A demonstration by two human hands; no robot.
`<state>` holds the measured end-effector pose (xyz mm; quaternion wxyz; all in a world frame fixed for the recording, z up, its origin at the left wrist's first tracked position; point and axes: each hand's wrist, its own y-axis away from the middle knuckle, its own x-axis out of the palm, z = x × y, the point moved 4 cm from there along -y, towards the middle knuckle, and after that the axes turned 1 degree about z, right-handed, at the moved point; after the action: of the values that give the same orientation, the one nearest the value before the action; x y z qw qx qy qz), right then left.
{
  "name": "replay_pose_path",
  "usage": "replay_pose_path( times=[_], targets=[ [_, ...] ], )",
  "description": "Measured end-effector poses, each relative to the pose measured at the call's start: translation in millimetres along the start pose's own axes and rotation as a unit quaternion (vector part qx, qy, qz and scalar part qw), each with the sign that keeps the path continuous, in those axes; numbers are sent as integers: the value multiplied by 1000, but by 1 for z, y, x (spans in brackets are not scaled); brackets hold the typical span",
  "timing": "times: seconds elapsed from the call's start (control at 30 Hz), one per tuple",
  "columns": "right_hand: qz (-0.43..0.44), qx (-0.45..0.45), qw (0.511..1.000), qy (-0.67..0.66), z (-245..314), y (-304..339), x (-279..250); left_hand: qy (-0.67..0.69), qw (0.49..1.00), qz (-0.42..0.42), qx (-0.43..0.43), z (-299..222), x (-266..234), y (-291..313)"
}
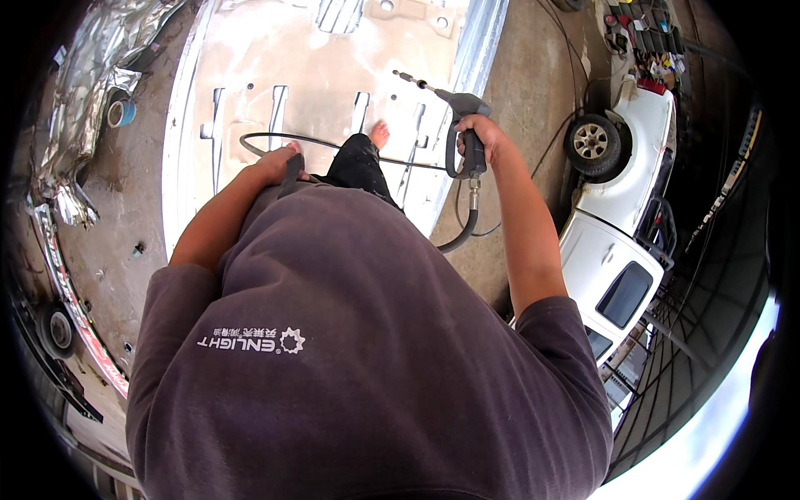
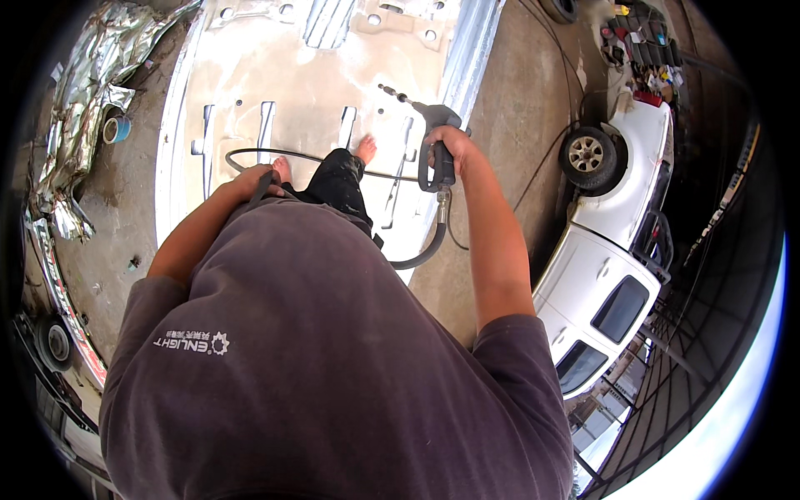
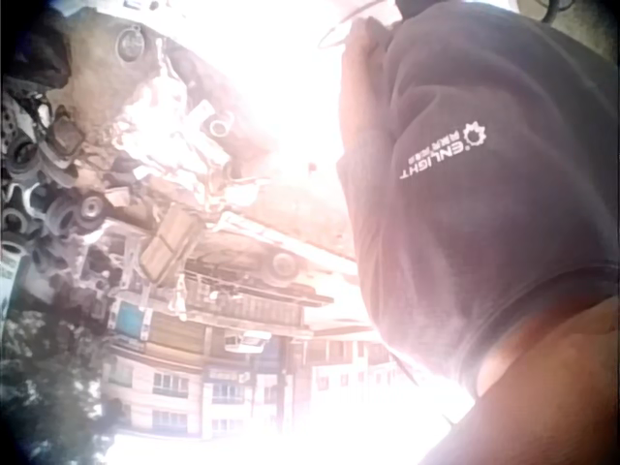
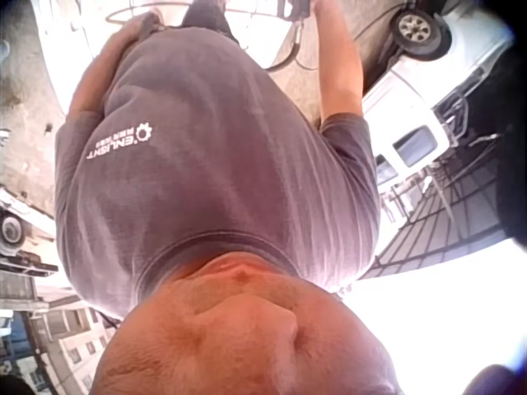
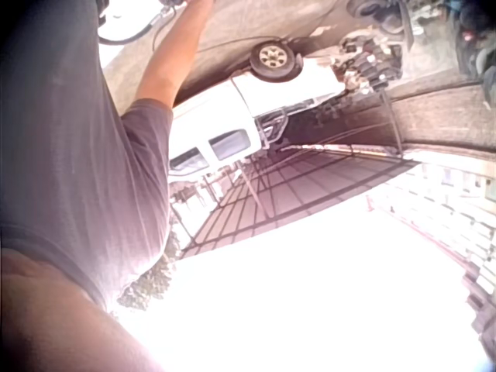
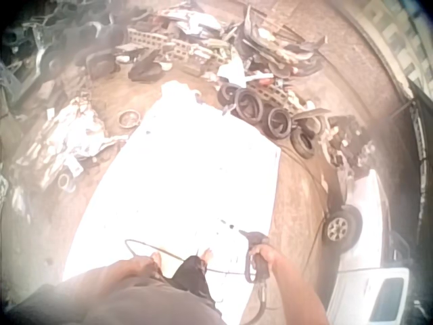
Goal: The person uses a high-pressure water spray gun to clean the surface of a white car hood. The person systematically sprays water across the hood, moving the nozzle back and forth to rinse the surface.
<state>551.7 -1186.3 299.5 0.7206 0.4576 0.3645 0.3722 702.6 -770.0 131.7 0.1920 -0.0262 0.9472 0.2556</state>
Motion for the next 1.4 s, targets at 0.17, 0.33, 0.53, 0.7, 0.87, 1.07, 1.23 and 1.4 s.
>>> replay_pose_path(
  times=[0.17, 0.33, 0.53, 0.7, 0.87, 1.07, 1.23, 1.4],
  targets=[
    [14, -13, 1000, -10, -4, -10, -9, -18, 1000, 2, -6, 11, 6, -2],
    [16, -6, 1000, -7, -1, -13, -7, -28, 1000, -7, 0, 16, 6, -1],
    [16, -12, 998, -55, 1, -22, -12, 6, 1000, -10, -17, 9, -2, 6],
    [3, -12, 1000, -17, 11, -15, -6, -20, 999, -11, -30, 5, -6, 6],
    [-10, 3, 1000, 4, 19, -13, 2, -29, 999, -26, -7, 21, 0, -1],
    [45, -35, 998, -26, 24, -16, 2, 8, 999, 7, -47, 12, -6, 5],
    [61, -57, 997, -3, 40, -6, 22, -10, 995, 59, -79, 8, -6, 3],
    [56, 3, 998, 3, 13, -8, 14, -20, 998, 38, -35, 6, -2, -2]
  ],
)
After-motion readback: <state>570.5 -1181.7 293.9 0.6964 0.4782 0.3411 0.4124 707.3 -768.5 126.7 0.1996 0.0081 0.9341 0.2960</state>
